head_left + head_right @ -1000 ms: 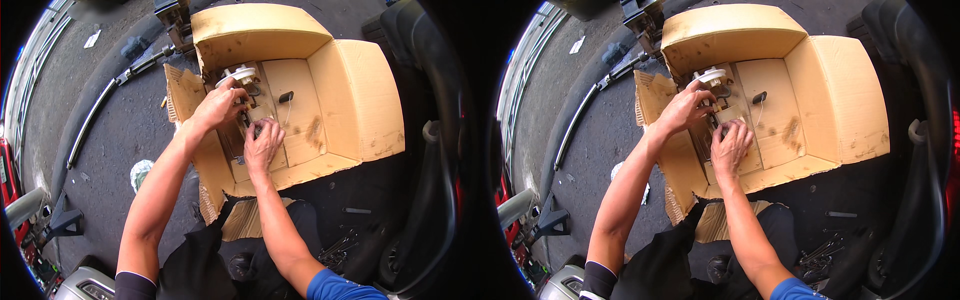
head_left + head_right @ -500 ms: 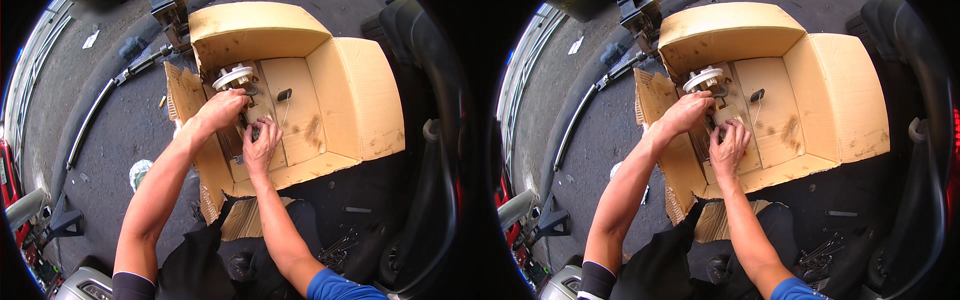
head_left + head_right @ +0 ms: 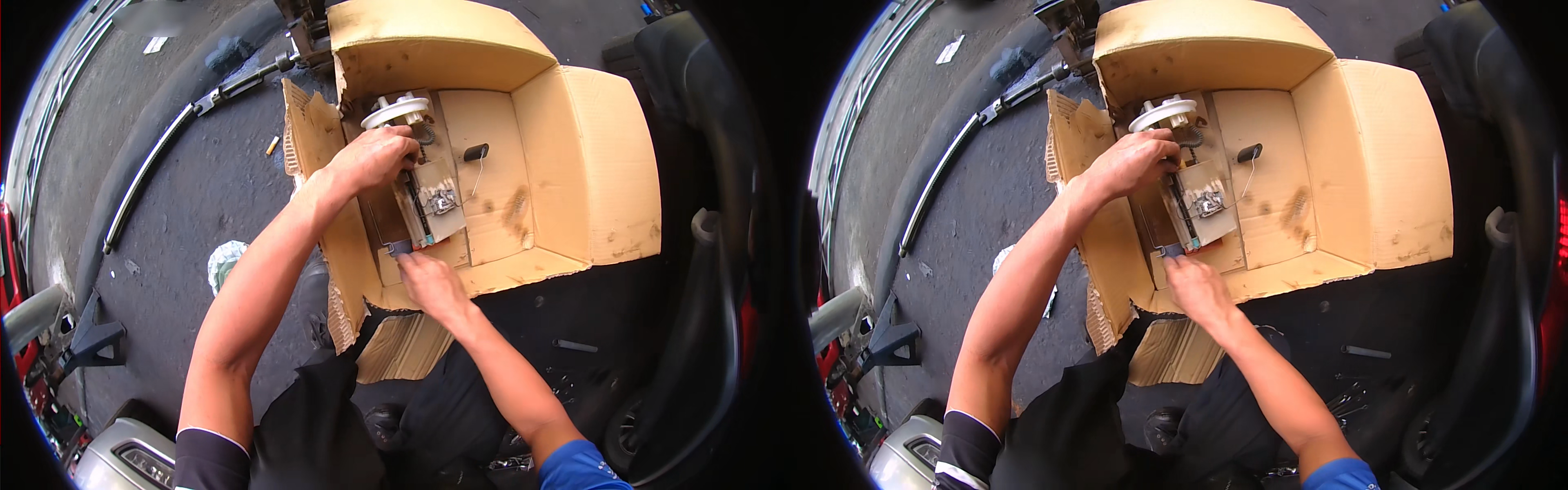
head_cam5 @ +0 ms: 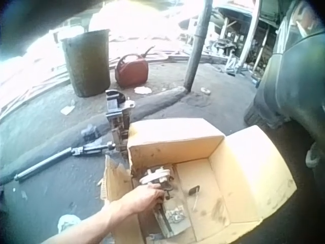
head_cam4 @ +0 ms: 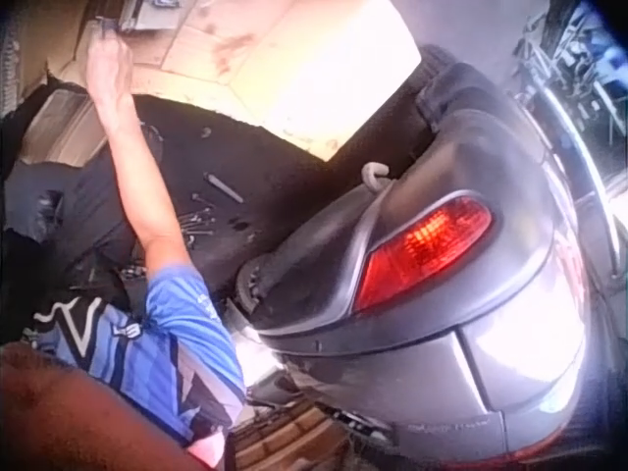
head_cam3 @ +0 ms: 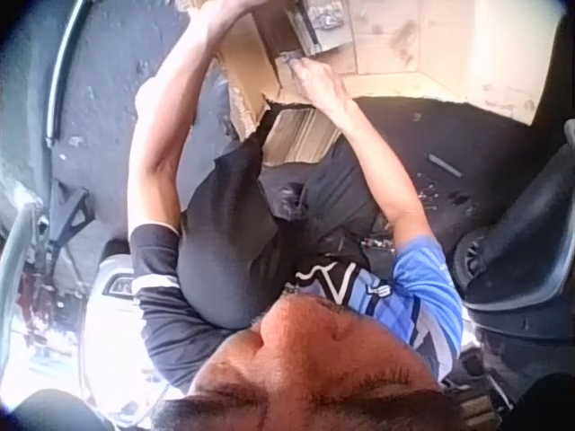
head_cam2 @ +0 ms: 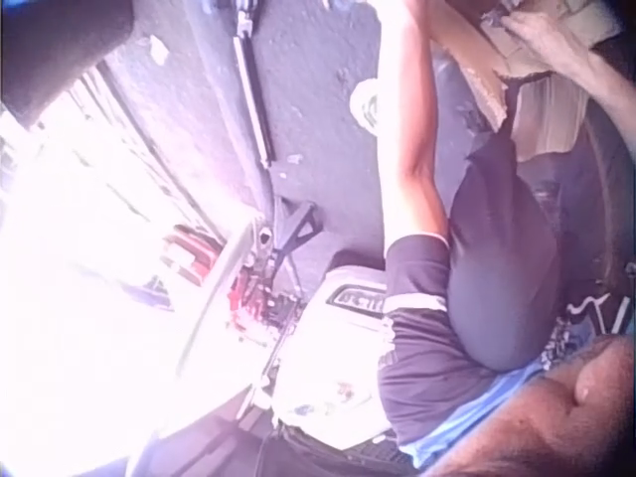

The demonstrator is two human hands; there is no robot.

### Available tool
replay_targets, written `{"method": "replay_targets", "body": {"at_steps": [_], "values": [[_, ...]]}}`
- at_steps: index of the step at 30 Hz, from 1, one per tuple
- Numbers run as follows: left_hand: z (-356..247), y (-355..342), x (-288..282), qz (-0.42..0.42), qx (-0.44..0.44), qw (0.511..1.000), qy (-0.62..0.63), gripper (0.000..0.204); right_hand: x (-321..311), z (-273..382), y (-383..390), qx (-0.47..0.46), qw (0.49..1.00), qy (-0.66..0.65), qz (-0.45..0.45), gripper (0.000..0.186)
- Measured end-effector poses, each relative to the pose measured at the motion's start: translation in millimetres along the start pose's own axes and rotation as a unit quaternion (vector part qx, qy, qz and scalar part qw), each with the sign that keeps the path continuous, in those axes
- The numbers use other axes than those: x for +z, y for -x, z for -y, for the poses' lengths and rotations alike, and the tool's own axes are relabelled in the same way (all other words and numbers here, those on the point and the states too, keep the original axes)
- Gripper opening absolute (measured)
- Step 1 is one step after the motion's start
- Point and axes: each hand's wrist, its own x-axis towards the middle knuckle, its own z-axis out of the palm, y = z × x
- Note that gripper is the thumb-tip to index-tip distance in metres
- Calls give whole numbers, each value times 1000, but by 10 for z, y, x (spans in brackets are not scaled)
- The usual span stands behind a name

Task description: Repairing or inspecting a fuel pump assembly in an auto repair shop.

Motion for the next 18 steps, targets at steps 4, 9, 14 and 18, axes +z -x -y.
{"method": "replay_targets", "body": {"at_steps": [4,9,14,18], "values": [[37,58,-27,19,-20,1000,-5,20,194,257,-339,0,997,79,21,23],[-15,0,-38,-28,10,999,15,28,493,-12,-386,-63,990,121,27,18],[-276,250,-265,-114,0,993,23,25,-78,368,-14,64,971,-227,-42,10],[-561,535,-443,13,-82,987,138,25,-540,306,331,210,755,-609,-120,11]]}}
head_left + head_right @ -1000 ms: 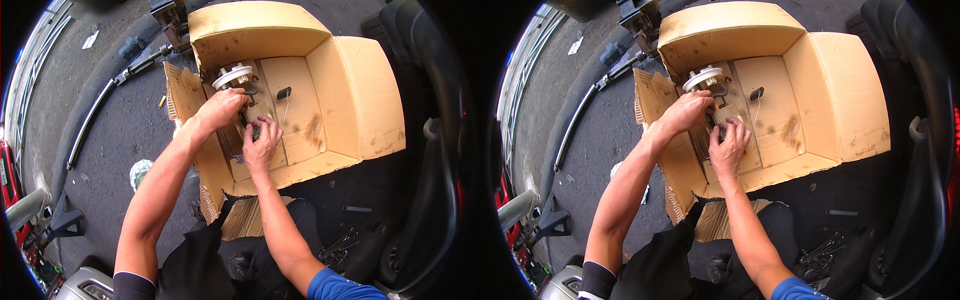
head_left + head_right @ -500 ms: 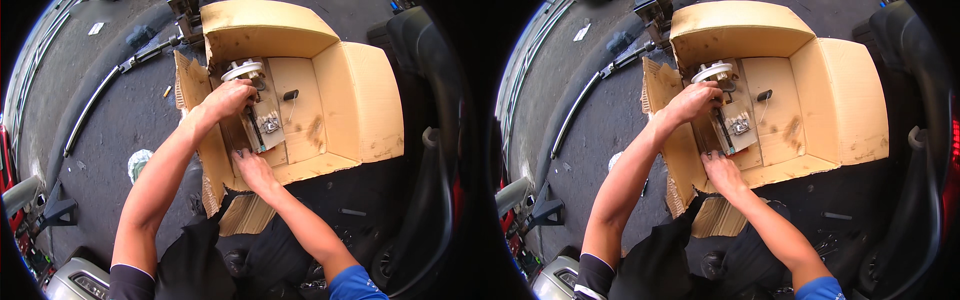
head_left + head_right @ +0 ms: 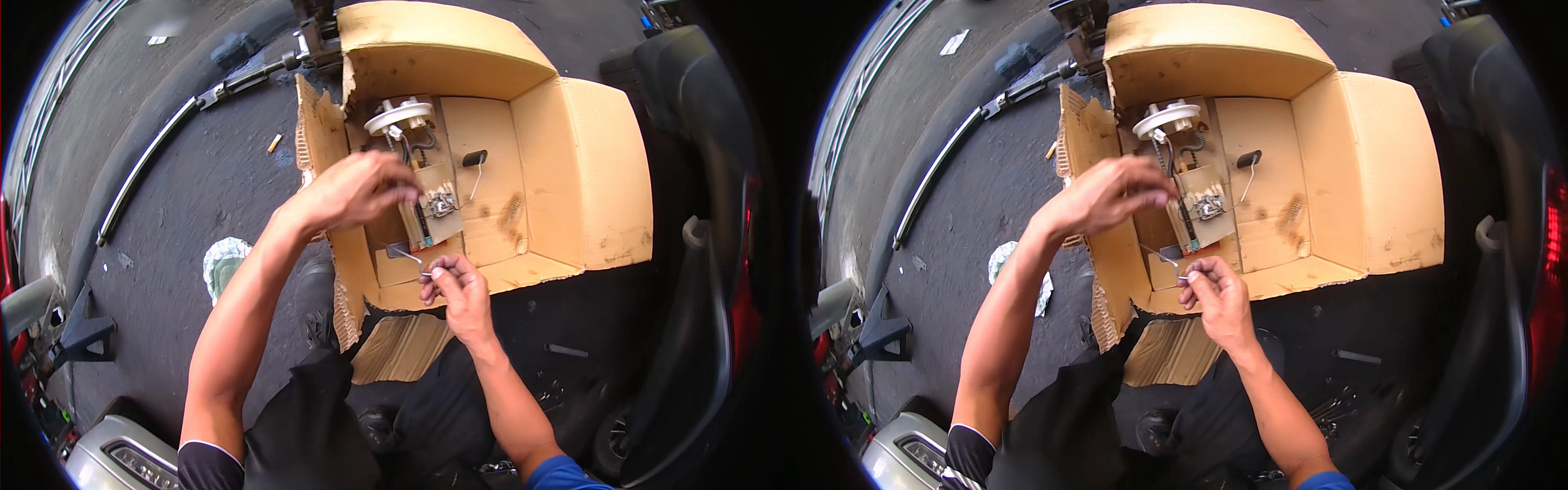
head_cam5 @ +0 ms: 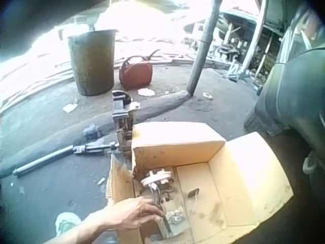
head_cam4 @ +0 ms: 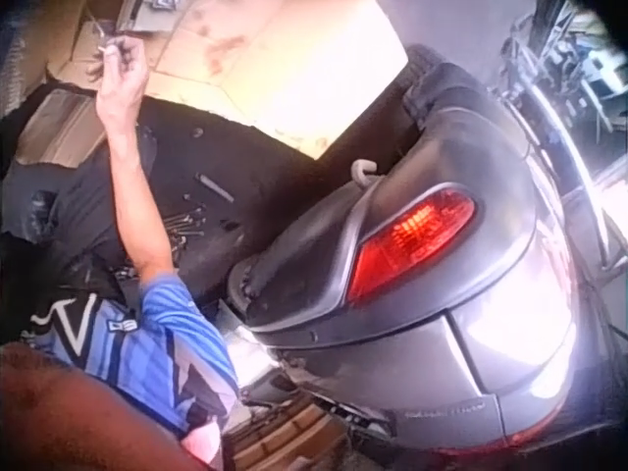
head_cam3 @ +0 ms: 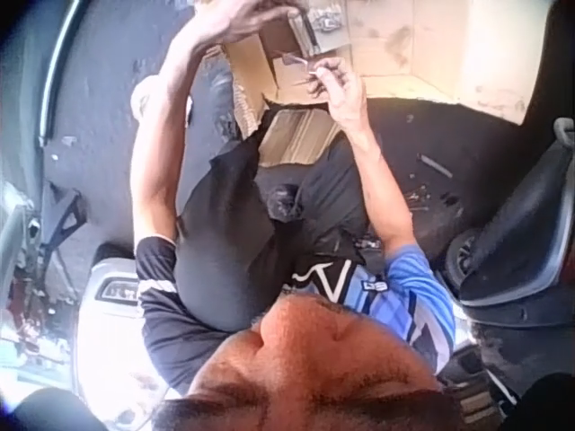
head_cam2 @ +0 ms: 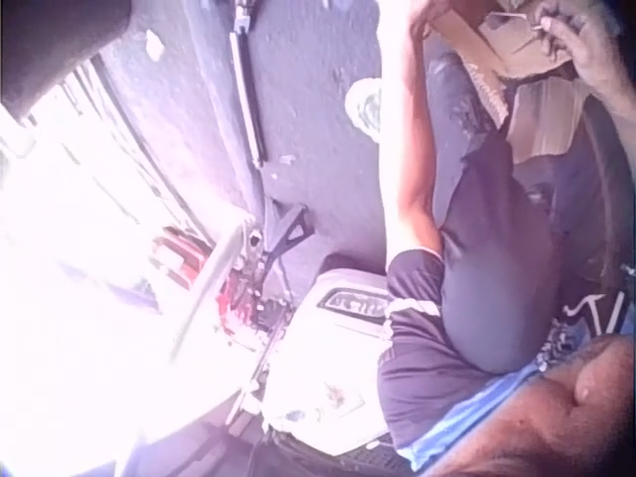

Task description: Repairing or inspecting a fuel pump assembly in an auto repair shop.

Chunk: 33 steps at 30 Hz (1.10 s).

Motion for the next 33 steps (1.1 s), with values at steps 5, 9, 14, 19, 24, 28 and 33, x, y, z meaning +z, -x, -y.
{"method": "replay_targets", "body": {"at_steps": [5,9,14,19,24,28,33], "values": [[-80,366,473,81,95,988,-89,29,-213,143,128,14,985,-173,-15,14],[-264,362,625,9,58,996,-66,28,-255,134,121,19,978,-205,-27,13],[-200,483,587,-41,32,996,-79,26,-132,123,48,28,974,-223,-7,11],[-260,392,670,-3,50,990,-133,19,-154,192,-13,-10,968,-250,-24,18],[-363,339,651,-53,104,979,-166,19,-11,195,-180,-77,992,-95,3,48],[-404,455,580,-84,118,967,-208,22,204,153,-343,-85,995,31,-52,36],[-257,1000,-176,-314,-96,932,-154,14,-77,192,-467,-115,988,-13,-104,35]]}}
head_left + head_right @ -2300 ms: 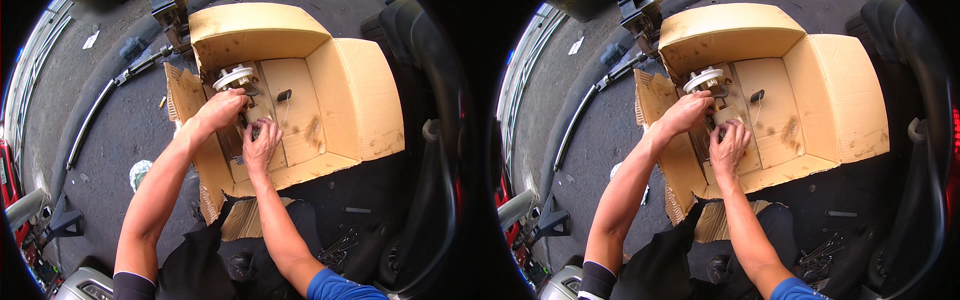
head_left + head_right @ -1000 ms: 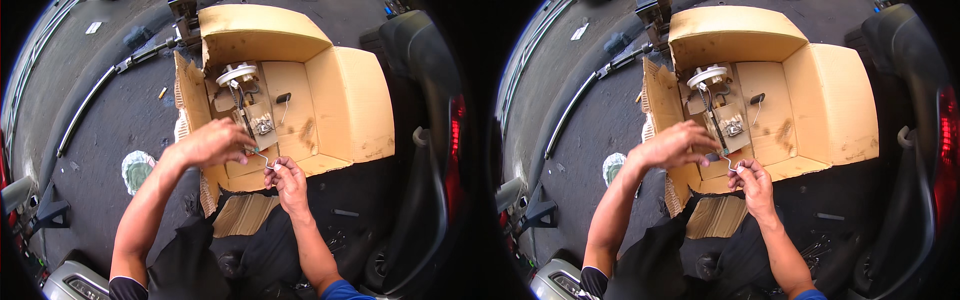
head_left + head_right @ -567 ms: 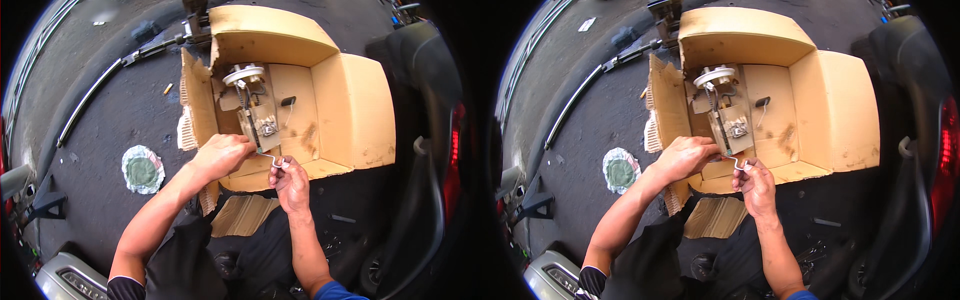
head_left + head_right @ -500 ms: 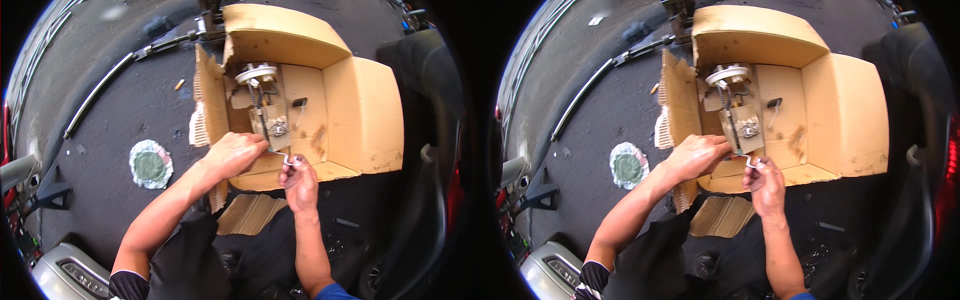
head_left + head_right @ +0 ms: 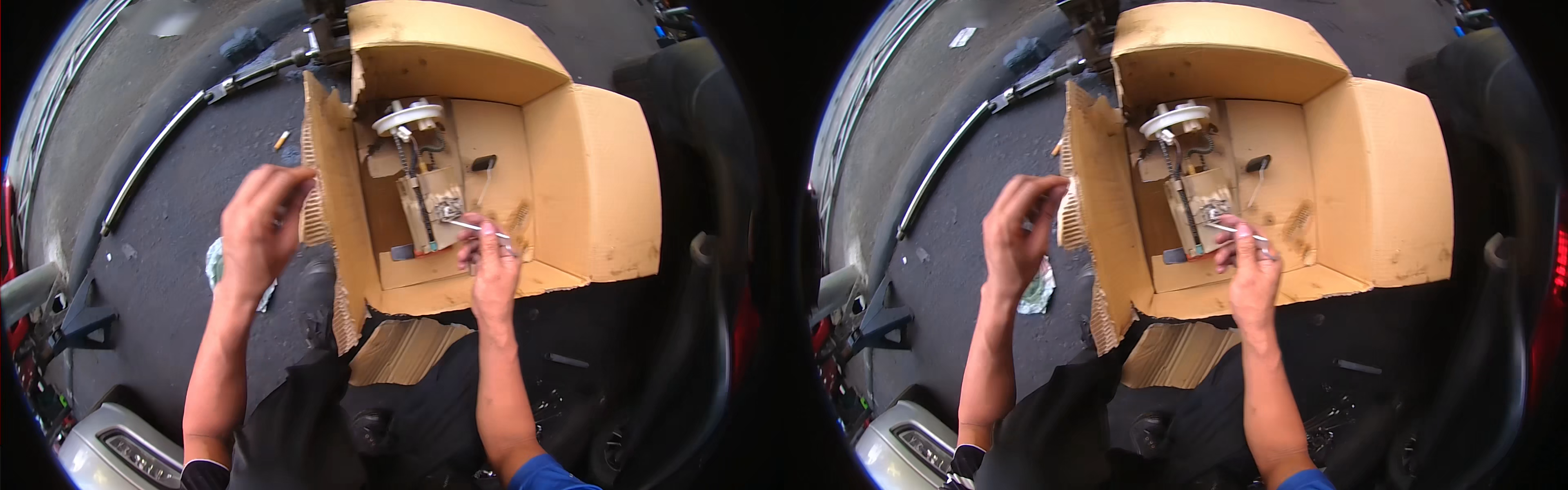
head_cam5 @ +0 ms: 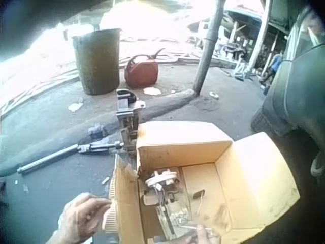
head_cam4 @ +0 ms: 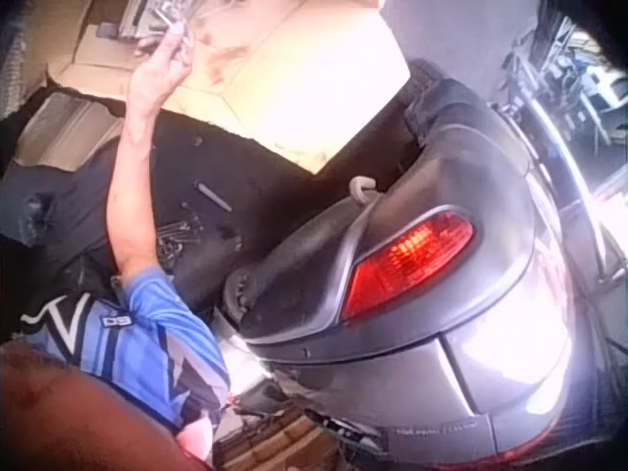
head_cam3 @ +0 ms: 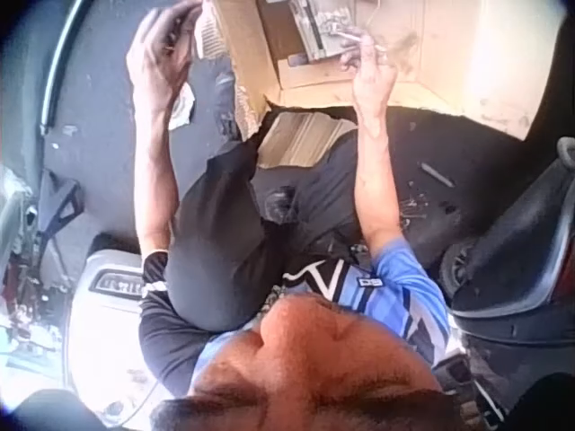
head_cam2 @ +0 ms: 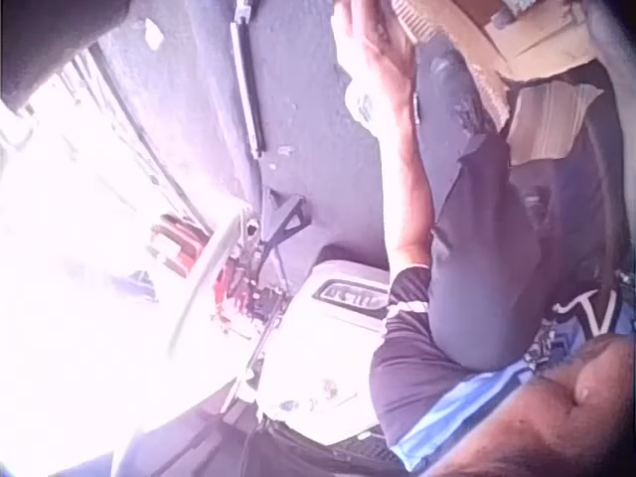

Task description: Repairing or inspecting a fuel pump assembly in an auto repair shop.

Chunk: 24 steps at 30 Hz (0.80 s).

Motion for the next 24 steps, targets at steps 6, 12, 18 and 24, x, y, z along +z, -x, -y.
{"method": "replay_targets", "body": {"at_steps": [6,12,18,24], "values": [[1604,881,-422,171,-91,957,-217,16,-494,-115,-81,1,999,3,-36,33],[1726,1296,-156,239,-95,943,-213,30,-344,-275,100,28,999,-11,-37,31],[1967,1507,-227,219,-109,946,-211,22,-125,-225,297,28,999,-30,-17,31],[1584,1489,-895,119,-111,960,-226,9,-476,-63,466,-11,994,-36,-99,31]]}}
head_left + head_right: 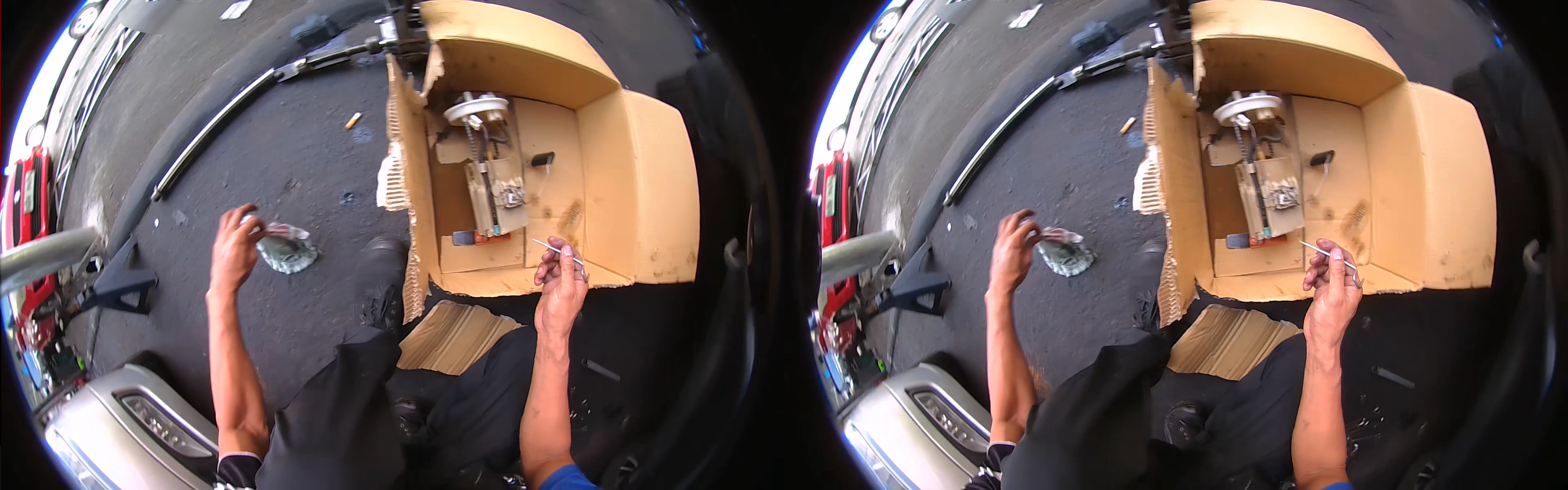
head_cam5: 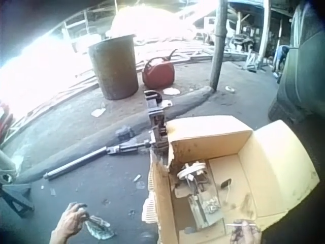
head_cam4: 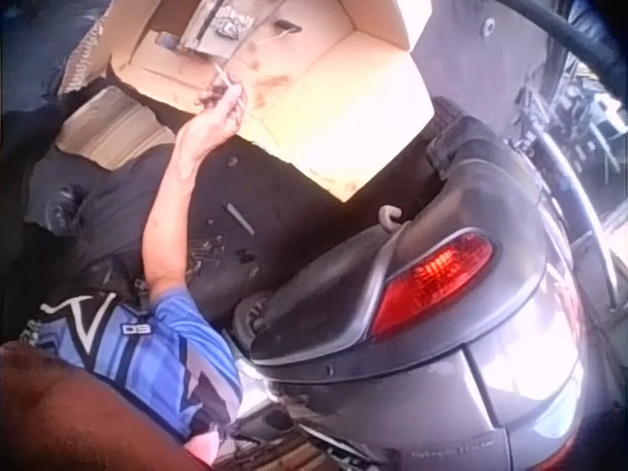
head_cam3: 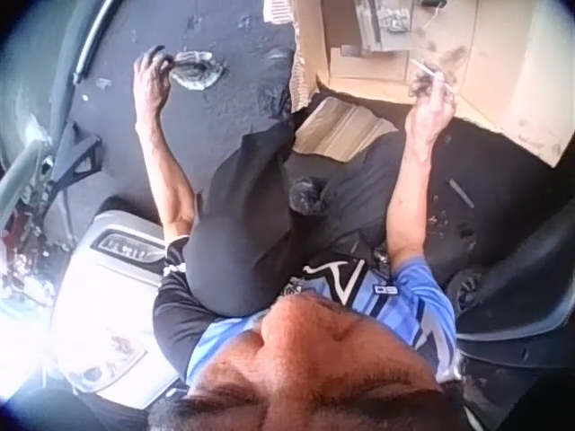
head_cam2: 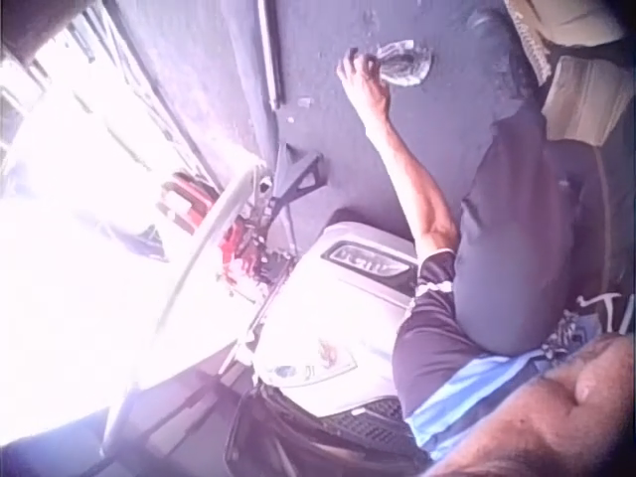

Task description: Repairing or inspecting a fuel pump assembly in an auto repair shop.

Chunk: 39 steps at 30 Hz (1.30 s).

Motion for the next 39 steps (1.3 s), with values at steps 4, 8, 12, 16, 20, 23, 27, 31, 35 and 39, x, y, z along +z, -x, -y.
{"method": "replay_targets", "body": {"at_steps": [4,8,12,16,20,23,27,31,35,39], "values": [[-158,106,-748,-39,-78,980,179,9,-83,124,55,-28,999,-26,-30,31],[-825,-37,-1086,-71,-37,983,167,16,-364,272,76,-54,996,-7,-65,33],[-1971,-292,-1190,-135,108,930,323,25,-596,355,152,-70,994,5,-79,33],[-3047,-667,-1105,84,275,892,348,56,-849,522,238,-89,990,14,-113,32],[-3966,-1034,-259,162,397,830,356,40,-1047,568,278,-94,983,26,-158,31],[-4485,-1187,177,174,415,811,374,39,-1214,602,309,-90,979,18,-180,31],[-4622,-1260,839,205,363,866,278,44,-1239,574,240,-82,974,36,-206,31],[-4073,-1143,835,307,416,827,219,30,-1176,457,72,-80,979,90,-162,21],[-3349,-1504,315,170,292,910,240,26,-653,199,-222,-26,997,49,-50,21],[-2729,-2010,191,101,192,959,182,23,125,-54,-497,-10,997,53,53,20]]}}
